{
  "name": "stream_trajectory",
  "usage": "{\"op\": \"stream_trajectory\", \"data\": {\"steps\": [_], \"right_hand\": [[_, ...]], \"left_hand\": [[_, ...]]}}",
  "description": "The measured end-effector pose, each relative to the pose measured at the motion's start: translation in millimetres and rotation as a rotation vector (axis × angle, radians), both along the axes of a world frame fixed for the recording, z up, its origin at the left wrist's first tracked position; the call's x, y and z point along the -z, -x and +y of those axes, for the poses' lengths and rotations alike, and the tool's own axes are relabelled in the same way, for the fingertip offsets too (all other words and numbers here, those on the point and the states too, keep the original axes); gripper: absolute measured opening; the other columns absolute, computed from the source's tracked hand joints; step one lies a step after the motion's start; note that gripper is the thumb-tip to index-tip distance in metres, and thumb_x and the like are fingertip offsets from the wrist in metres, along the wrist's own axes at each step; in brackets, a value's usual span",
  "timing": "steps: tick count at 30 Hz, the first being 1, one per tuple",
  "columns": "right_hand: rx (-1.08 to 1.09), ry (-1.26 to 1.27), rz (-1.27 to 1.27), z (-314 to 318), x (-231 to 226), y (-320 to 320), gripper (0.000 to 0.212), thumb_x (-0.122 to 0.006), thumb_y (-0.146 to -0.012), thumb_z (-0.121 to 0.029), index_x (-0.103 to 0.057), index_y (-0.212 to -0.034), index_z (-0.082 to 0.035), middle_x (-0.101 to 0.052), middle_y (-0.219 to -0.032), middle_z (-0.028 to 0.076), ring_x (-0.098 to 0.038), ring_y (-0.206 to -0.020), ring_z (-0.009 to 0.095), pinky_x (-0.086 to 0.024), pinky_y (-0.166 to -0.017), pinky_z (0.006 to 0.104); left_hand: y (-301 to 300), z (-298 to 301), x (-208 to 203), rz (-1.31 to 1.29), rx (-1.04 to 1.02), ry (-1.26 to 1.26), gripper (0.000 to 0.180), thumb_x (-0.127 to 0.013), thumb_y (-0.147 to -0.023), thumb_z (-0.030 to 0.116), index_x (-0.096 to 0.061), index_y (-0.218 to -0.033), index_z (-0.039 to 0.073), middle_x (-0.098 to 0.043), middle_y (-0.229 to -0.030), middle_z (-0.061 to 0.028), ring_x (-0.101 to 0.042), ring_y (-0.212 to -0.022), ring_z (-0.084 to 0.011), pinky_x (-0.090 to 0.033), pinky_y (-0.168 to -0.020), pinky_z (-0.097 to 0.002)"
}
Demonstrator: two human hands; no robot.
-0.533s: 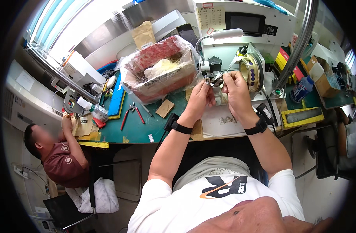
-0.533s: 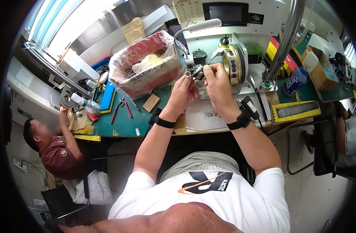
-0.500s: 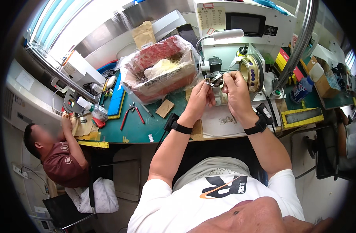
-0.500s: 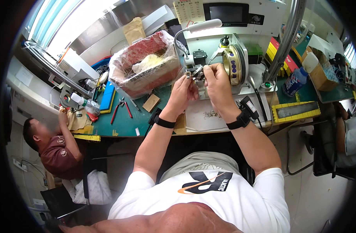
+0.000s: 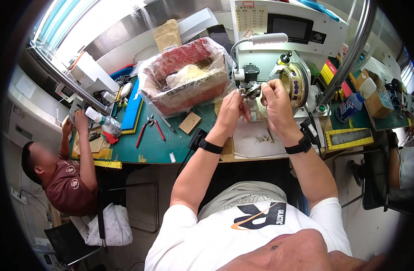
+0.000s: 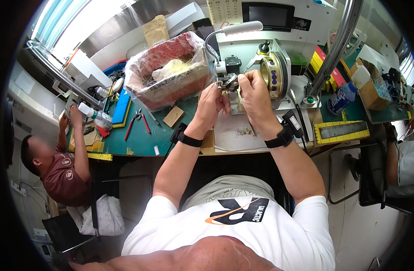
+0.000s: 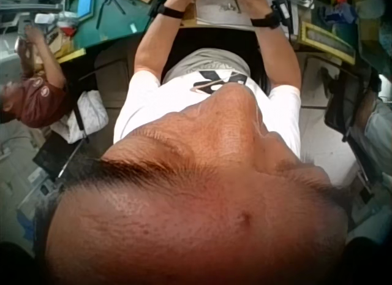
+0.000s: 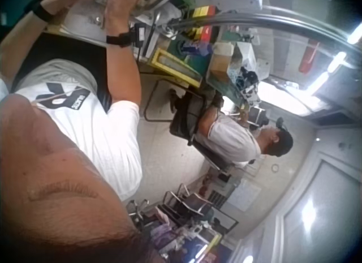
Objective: The technician is assembling small components using a specialized rotating fixture, tweezers, and adhesive.
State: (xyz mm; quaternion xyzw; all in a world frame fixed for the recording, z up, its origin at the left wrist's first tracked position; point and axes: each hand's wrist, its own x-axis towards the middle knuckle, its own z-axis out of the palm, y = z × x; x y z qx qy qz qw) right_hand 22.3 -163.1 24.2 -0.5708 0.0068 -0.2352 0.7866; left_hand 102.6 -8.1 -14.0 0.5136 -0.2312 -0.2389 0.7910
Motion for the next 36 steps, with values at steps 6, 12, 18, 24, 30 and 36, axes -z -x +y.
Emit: {"op": "stream_trajectory", "data": {"steps": [6, 12, 18, 24, 30, 36], "right_hand": [[0.024, 0.011, -0.014, 2, 2, -2, 0.016, -0.065, -0.117, -0.019, -0.058, -0.11, -0.007, -0.052, -0.093, -0.004, -0.043, -0.076, 0.003, -0.038, -0.063, 0.0221], [0.062, 0.045, -0.018, 4, 2, -3, 0.017, -0.065, -0.117, -0.019, -0.057, -0.111, -0.005, -0.053, -0.093, -0.003, -0.044, -0.078, 0.003, -0.04, -0.066, 0.0229], [-0.003, -0.042, 0.057, 9, 7, 5, 0.025, -0.061, -0.12, -0.029, -0.06, -0.117, -0.004, -0.057, -0.089, -0.002, -0.052, -0.075, 0.006, -0.046, -0.068, 0.0232], [0.001, 0.218, 0.006, -8, -4, 91, 0.027, -0.063, -0.12, -0.03, -0.066, -0.12, -0.003, -0.06, -0.091, -0.002, -0.057, -0.078, 0.006, -0.047, -0.071, 0.0217], [0.842, 0.109, -0.113, -96, -5, 95, 0.023, -0.07, -0.115, -0.022, -0.066, -0.126, -0.002, -0.065, -0.096, -0.002, -0.06, -0.083, 0.008, -0.052, -0.073, 0.0253], [0.223, -0.256, 0.171, -158, -11, 113, 0.024, -0.063, -0.119, -0.026, -0.07, -0.124, -0.003, -0.071, -0.094, 0.0, -0.062, -0.078, 0.008, -0.052, -0.071, 0.0249]], "left_hand": [[1, 3, -5, 0.055, 0.067, 0.01, 0.024, -0.045, -0.123, 0.028, -0.053, -0.113, 0.007, -0.063, -0.083, -0.0092, -0.067, -0.063, -0.0213, -0.052, -0.054, -0.0311], [-10, 4, -1, 0.02, 0.098, 0.073, 0.017, -0.056, -0.122, 0.021, -0.049, -0.111, 0.01, -0.063, -0.09, -0.0044, -0.066, -0.066, -0.0128, -0.052, -0.054, -0.025], [1, 1, 4, -0.144, -0.074, -0.006, 0.015, -0.057, -0.122, 0.02, -0.053, -0.116, 0.007, -0.066, -0.086, -0.0028, -0.066, -0.066, -0.0116, -0.052, -0.057, -0.0257], [8, 0, 1, -0.641, -0.602, -0.148, 0.011, -0.057, -0.118, 0.004, -0.064, -0.125, 0.003, -0.072, -0.115, -0.0076, -0.064, -0.084, -0.0123, -0.052, -0.073, -0.0275], [26, 3, -24, -1.242, -0.847, -0.357, 0.047, -0.056, -0.093, -0.017, -0.069, -0.131, 0.007, -0.062, -0.146, -0.0167, -0.062, -0.127, -0.0316, -0.046, -0.106, -0.0434], [46, 0, -43, -1.35, -0.897, -0.31, 0.028, -0.063, -0.102, -0.01, -0.07, -0.124, 0.006, -0.062, -0.139, -0.0183, -0.059, -0.114, -0.0315, -0.044, -0.103, -0.0454]]}}
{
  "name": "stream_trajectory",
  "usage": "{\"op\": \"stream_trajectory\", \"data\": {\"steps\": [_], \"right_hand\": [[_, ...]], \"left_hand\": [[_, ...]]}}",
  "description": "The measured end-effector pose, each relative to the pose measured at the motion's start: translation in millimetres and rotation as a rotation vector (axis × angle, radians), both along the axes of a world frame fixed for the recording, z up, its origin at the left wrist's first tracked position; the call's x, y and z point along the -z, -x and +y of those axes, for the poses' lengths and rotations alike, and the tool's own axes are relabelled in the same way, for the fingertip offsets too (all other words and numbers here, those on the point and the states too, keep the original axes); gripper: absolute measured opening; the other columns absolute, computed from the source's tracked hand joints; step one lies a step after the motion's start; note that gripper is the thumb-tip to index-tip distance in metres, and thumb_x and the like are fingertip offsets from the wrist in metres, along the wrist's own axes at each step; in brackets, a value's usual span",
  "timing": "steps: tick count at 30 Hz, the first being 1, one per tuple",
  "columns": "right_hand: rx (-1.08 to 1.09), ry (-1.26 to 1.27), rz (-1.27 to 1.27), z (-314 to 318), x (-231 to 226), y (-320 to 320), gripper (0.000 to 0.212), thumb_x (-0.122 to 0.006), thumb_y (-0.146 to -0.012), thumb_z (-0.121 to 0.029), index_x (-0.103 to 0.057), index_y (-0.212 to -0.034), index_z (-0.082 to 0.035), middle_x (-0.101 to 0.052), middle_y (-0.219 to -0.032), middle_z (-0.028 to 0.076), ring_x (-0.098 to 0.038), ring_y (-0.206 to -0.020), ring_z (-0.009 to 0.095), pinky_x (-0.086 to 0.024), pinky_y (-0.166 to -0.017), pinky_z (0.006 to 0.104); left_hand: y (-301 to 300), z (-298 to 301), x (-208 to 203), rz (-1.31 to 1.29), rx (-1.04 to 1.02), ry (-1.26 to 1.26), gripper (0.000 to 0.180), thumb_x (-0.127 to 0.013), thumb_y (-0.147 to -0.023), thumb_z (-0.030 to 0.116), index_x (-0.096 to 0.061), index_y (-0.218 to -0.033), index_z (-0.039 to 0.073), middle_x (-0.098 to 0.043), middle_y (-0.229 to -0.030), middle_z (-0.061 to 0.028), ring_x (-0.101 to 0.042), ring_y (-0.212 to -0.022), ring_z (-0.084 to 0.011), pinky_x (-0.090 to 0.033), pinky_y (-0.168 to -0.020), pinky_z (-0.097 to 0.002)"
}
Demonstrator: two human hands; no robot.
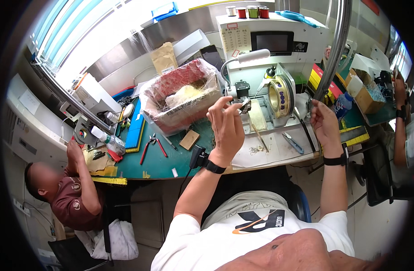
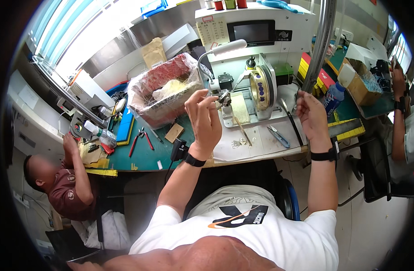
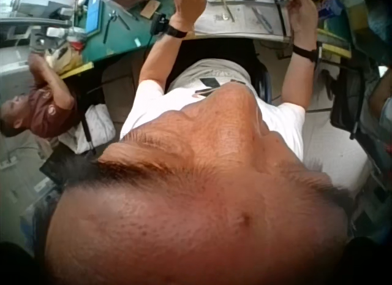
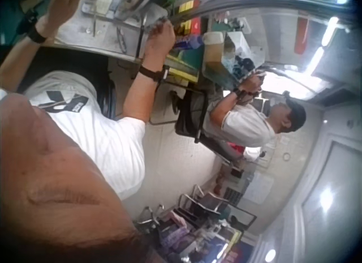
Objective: The technician is assembling small components using a specialized rotating fixture, tweezers, and adhesive.
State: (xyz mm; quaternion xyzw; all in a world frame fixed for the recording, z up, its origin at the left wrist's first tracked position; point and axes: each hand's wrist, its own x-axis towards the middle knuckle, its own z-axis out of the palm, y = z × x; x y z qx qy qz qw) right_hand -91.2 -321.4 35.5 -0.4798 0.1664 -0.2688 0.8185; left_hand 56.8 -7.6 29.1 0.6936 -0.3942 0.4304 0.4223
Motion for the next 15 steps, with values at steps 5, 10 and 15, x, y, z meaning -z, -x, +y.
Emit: {"op": "stream_trajectory", "data": {"steps": [5, 10, 15], "right_hand": [[-0.116, 0.494, 0.067, 80, -4, 17, 0.026, -0.059, -0.121, -0.026, -0.071, -0.118, -0.004, -0.069, -0.082, 0.0, -0.06, -0.069, 0.005, -0.048, -0.065, 0.0224], [-0.368, 1.097, -0.038, 151, -15, 43, 0.006, -0.066, -0.106, 0.0, -0.069, -0.111, 0.002, -0.074, -0.083, 0.012, -0.076, -0.076, 0.026, -0.058, -0.071, 0.0389], [-0.243, 1.075, -0.185, 145, -9, 50, 0.005, -0.07, -0.105, -0.003, -0.07, -0.109, 0.0, -0.078, -0.092, 0.014, -0.077, -0.084, 0.03, -0.058, -0.078, 0.039]], "left_hand": [[42, -8, -33, 0.202, 0.398, -0.068, 0.023, -0.07, -0.107, 0.004, -0.066, -0.13, 0.003, -0.068, -0.125, -0.0167, -0.065, -0.108, -0.0348, -0.049, -0.1, -0.0448], [78, -14, -61, 0.93, 0.81, -0.277, 0.029, -0.06, -0.118, 0.02, -0.061, -0.142, 0.003, -0.077, -0.12, -0.0129, -0.073, -0.103, -0.0201, -0.058, -0.088, -0.0358], [71, -16, -55, 1.007, 1.069, -0.057, 0.016, -0.063, -0.117, 0.009, -0.067, -0.13, -0.001, -0.073, -0.102, -0.0065, -0.069, -0.094, -0.0111, -0.057, -0.083, -0.028]]}}
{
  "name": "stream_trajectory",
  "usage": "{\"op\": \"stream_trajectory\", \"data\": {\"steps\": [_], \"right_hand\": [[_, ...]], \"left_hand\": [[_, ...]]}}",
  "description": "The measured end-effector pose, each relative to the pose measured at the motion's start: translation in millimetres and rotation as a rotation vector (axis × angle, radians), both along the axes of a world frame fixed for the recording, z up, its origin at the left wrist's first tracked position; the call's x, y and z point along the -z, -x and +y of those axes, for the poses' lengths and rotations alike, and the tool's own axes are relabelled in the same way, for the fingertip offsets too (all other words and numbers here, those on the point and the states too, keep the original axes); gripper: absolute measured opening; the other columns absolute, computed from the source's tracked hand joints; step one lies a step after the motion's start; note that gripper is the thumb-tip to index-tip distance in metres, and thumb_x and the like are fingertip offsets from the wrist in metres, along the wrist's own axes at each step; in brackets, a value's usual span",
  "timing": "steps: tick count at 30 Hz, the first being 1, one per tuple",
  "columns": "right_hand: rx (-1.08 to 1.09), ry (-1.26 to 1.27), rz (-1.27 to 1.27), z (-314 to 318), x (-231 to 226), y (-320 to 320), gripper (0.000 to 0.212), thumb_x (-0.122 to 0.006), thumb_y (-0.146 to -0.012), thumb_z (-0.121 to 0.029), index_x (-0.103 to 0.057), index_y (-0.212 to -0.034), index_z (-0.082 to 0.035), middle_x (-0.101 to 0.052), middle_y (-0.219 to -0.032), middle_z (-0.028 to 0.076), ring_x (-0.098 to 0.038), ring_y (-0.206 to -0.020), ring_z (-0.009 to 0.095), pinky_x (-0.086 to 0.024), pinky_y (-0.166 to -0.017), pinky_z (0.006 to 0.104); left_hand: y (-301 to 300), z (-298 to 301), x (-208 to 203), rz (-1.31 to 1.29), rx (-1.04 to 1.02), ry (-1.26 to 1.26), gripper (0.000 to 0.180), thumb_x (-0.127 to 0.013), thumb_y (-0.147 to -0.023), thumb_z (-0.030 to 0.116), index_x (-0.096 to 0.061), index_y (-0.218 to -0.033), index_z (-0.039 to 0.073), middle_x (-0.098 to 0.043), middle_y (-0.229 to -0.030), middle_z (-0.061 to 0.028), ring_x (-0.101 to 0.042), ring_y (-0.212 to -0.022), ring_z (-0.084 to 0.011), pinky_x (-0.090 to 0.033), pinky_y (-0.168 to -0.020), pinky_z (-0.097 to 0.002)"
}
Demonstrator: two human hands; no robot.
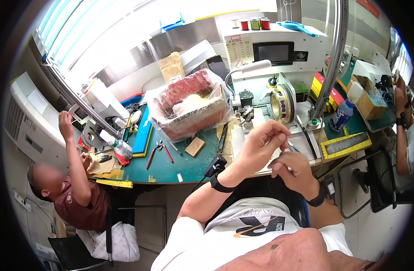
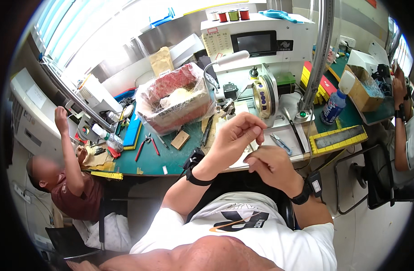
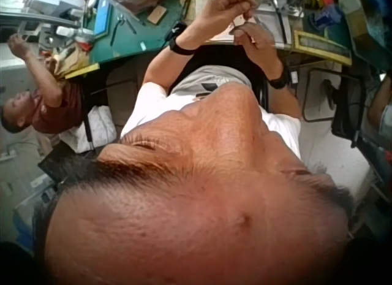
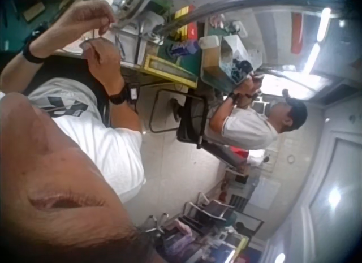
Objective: The technician is assembling small components using a specialized rotating fixture, tweezers, and adhesive.
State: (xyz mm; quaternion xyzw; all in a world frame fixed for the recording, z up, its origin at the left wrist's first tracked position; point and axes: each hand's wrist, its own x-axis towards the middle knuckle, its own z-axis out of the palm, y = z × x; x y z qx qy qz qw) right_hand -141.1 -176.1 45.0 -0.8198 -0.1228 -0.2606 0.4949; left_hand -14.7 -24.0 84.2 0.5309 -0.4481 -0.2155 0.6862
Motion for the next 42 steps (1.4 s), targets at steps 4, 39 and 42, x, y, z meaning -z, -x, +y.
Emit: {"op": "stream_trajectory", "data": {"steps": [4, 39, 42], "right_hand": [[0.459, -0.086, -0.397, -5, -27, -23, 0.009, -0.076, -0.106, -0.009, -0.072, -0.105, -0.002, -0.078, -0.102, 0.012, -0.073, -0.096, 0.029, -0.056, -0.087, 0.0378], [0.297, -0.132, -0.283, -46, -50, -34, 0.014, -0.073, -0.113, -0.016, -0.072, -0.109, -0.002, -0.068, -0.092, -0.001, -0.056, -0.079, 0.007, -0.046, -0.069, 0.0258], [0.383, -0.44, -0.068, -69, -43, -62, 0.019, -0.075, -0.113, -0.02, -0.075, -0.11, -0.001, -0.065, -0.091, -0.007, -0.051, -0.078, 0.001, -0.042, -0.067, 0.022]], "left_hand": [[-2, 8, -10, 0.15, 0.04, 0.171, 0.012, -0.063, -0.118, 0.008, -0.068, -0.125, 0.0, -0.071, -0.098, -0.0058, -0.067, -0.087, -0.0111, -0.057, -0.076, -0.0269], [-29, 34, -48, -0.128, -0.006, 0.411, 0.021, -0.063, -0.118, 0.014, -0.07, -0.131, -0.001, -0.078, -0.11, -0.0161, -0.074, -0.1, -0.0219, -0.058, -0.091, -0.0347], [-41, 16, -38, -0.567, -0.464, 0.224, 0.028, -0.064, -0.118, 0.018, -0.07, -0.139, 0.001, -0.077, -0.128, -0.0143, -0.072, -0.124, -0.0239, -0.056, -0.107, -0.0404]]}}
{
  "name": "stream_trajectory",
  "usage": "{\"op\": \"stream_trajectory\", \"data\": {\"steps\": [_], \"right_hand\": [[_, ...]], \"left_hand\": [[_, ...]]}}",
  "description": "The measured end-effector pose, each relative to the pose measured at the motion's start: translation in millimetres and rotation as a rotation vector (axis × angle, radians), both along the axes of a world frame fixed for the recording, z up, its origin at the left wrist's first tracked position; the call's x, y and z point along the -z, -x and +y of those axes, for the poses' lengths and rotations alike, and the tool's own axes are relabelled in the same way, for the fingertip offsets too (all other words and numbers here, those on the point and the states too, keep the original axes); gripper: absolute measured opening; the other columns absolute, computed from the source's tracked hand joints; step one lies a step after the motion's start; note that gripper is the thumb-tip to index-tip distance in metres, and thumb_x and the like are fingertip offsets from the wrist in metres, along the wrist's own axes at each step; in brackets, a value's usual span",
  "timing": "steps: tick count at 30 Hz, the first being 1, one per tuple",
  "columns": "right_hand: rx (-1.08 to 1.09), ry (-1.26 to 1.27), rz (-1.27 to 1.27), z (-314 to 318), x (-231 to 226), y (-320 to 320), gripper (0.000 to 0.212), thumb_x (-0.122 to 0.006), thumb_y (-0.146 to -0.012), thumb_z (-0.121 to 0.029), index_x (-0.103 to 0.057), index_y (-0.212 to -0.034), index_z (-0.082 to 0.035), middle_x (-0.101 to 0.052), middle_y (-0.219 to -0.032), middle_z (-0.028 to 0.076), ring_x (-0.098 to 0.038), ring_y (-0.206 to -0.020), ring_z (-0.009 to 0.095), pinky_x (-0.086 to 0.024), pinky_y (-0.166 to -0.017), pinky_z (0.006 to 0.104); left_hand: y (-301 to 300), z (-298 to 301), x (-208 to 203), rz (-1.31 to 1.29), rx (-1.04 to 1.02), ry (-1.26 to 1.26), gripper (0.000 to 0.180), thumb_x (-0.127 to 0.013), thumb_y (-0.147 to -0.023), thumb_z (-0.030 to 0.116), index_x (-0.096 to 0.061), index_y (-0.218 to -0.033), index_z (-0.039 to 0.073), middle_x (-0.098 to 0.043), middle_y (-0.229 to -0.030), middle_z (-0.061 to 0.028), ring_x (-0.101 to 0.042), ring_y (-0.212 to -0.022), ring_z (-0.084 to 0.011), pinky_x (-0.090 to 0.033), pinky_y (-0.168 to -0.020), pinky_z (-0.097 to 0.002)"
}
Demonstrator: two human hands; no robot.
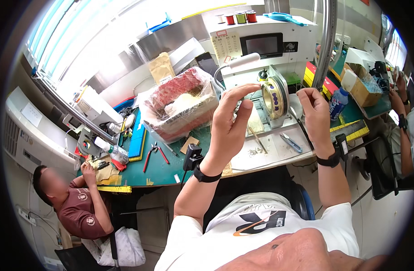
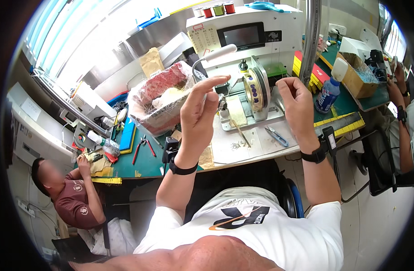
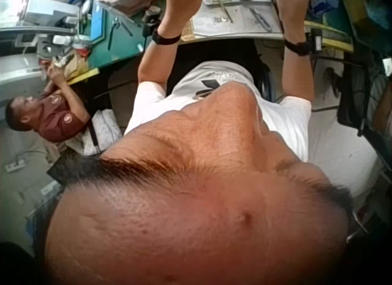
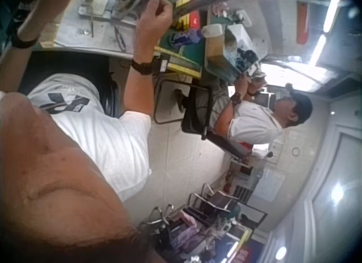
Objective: The technician is assembling small components using a specialized rotating fixture, tweezers, and adhesive.
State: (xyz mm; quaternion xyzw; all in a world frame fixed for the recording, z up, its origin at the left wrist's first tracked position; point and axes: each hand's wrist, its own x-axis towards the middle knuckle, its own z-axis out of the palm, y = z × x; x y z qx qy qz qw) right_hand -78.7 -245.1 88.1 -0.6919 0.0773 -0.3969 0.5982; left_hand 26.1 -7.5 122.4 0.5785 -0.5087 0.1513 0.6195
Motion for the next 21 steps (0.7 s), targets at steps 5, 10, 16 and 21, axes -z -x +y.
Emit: {"op": "stream_trajectory", "data": {"steps": [5, 10, 16, 21], "right_hand": [[-0.351, -0.304, 0.314, -61, 29, -40, 0.02, -0.08, -0.108, -0.022, -0.079, -0.114, -0.003, -0.069, -0.092, -0.006, -0.051, -0.07, 0.001, -0.04, -0.063, 0.023], [-0.559, -0.299, 0.438, -55, 20, -65, 0.021, -0.083, -0.103, -0.013, -0.08, -0.121, -0.001, -0.078, -0.1, 0.001, -0.071, -0.083, 0.008, -0.058, -0.076, 0.0277], [-0.574, -0.013, 0.471, -59, 5, -72, 0.014, -0.085, -0.098, -0.006, -0.086, -0.111, 0.0, -0.083, -0.099, 0.004, -0.075, -0.084, 0.009, -0.061, -0.083, 0.0294], [-0.565, 0.016, 0.422, -62, 15, -73, 0.016, -0.084, -0.099, -0.007, -0.086, -0.114, -0.001, -0.083, -0.101, 0.002, -0.072, -0.086, 0.008, -0.06, -0.082, 0.0283]], "left_hand": [[-8, -35, 16, -0.29, -0.495, -0.196, 0.025, -0.08, -0.1, 0.013, -0.077, -0.125, 0.01, -0.063, -0.137, -0.008, -0.053, -0.129, -0.0338, -0.037, -0.105, -0.0494], [-15, -57, 28, -0.415, -0.598, -0.31, 0.014, -0.084, -0.091, 0.011, -0.082, -0.104, 0.01, -0.062, -0.119, -0.0053, -0.052, -0.119, -0.0305, -0.035, -0.098, -0.0479], [-23, -82, 42, -0.44, -0.594, -0.299, 0.013, -0.075, -0.077, 0.0, -0.074, -0.089, 0.004, -0.063, -0.114, -0.0085, -0.053, -0.116, -0.0314, -0.035, -0.099, -0.0483], [-22, -79, 43, -0.363, -0.549, -0.238, 0.009, -0.079, -0.085, 0.003, -0.074, -0.092, 0.003, -0.065, -0.119, -0.0082, -0.054, -0.118, -0.0318, -0.035, -0.099, -0.049]]}}
